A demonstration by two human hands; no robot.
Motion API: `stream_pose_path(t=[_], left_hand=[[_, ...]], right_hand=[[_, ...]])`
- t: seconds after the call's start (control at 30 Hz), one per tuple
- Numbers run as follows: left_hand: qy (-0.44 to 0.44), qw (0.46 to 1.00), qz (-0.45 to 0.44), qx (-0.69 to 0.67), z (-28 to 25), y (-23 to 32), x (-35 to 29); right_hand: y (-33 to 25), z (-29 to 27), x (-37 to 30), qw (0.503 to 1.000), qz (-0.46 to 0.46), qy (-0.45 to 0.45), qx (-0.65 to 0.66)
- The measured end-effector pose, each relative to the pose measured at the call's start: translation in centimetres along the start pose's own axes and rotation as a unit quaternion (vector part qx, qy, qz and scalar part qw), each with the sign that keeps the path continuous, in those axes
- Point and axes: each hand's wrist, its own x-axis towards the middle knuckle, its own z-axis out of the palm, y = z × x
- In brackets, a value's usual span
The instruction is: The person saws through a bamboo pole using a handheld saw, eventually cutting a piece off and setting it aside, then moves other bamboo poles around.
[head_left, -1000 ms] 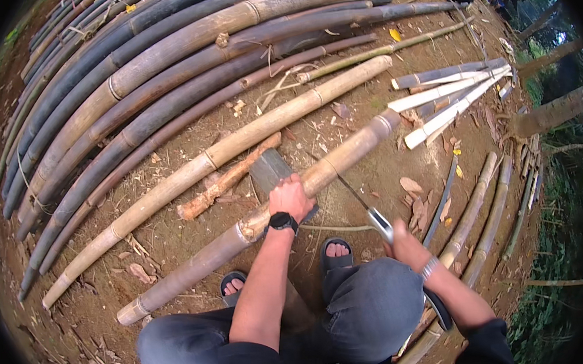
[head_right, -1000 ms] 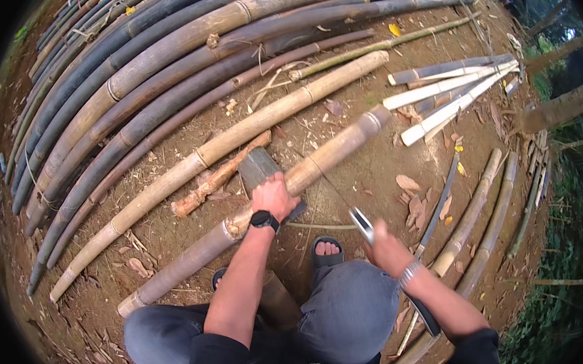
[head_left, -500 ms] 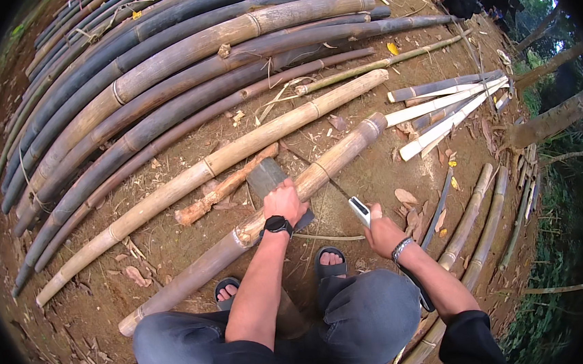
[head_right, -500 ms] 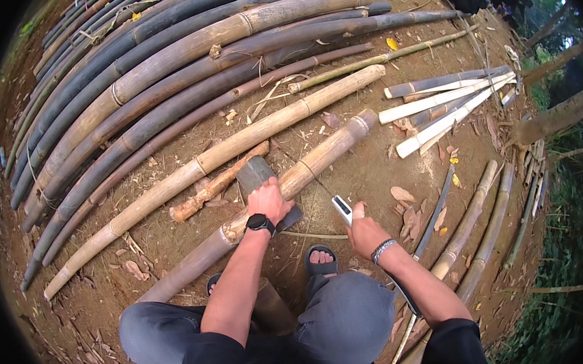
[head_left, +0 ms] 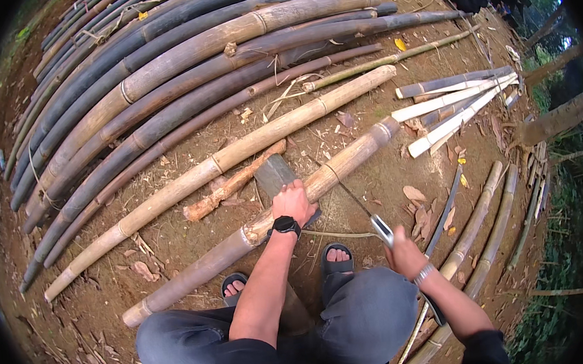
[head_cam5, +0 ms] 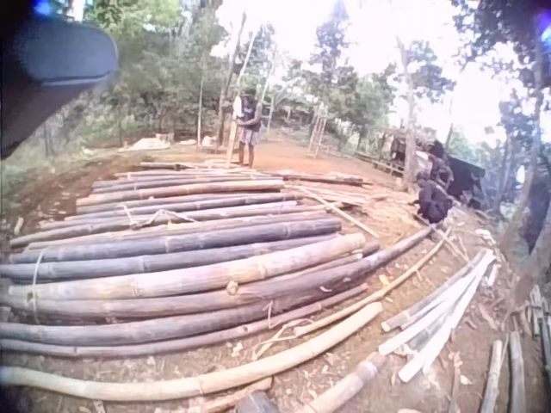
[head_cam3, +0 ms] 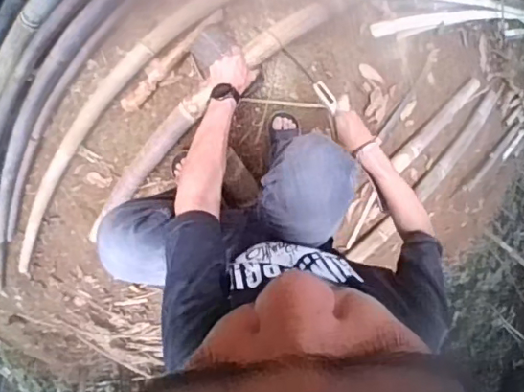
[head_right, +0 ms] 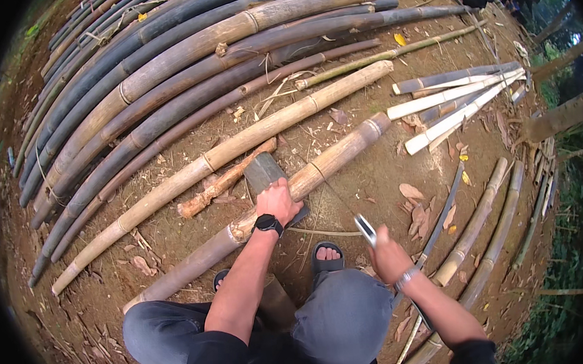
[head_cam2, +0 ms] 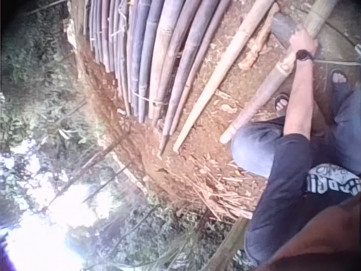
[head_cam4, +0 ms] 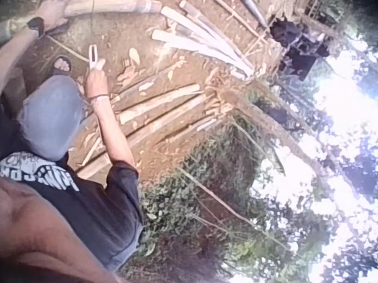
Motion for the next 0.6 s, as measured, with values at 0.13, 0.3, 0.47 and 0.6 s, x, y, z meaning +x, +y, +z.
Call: stream_pose_path(t=[0.13,0.3,0.47,0.6], left_hand=[[-0.007,1.000,0.002,-0.016,-0.3,0.0,-0.1],[0.007,1.000,0.016,-0.001,0.7,0.6,-0.3],[-0.066,0.998,-0.016,0.003,-0.3,0.9,-0.5],[-0.012,0.999,-0.013,0.027,0.5,1.1,-0.3]], right_hand=[[-1.8,2.6,4.3,0.999,-0.033,0.038,-0.017],[-0.1,-0.2,0.5,1.000,0.001,-0.002,0.000],[-1.4,1.0,2.5,1.000,-0.002,-0.011,-0.010],[1.5,-0.3,-0.7,0.999,-0.018,-0.008,0.025]])
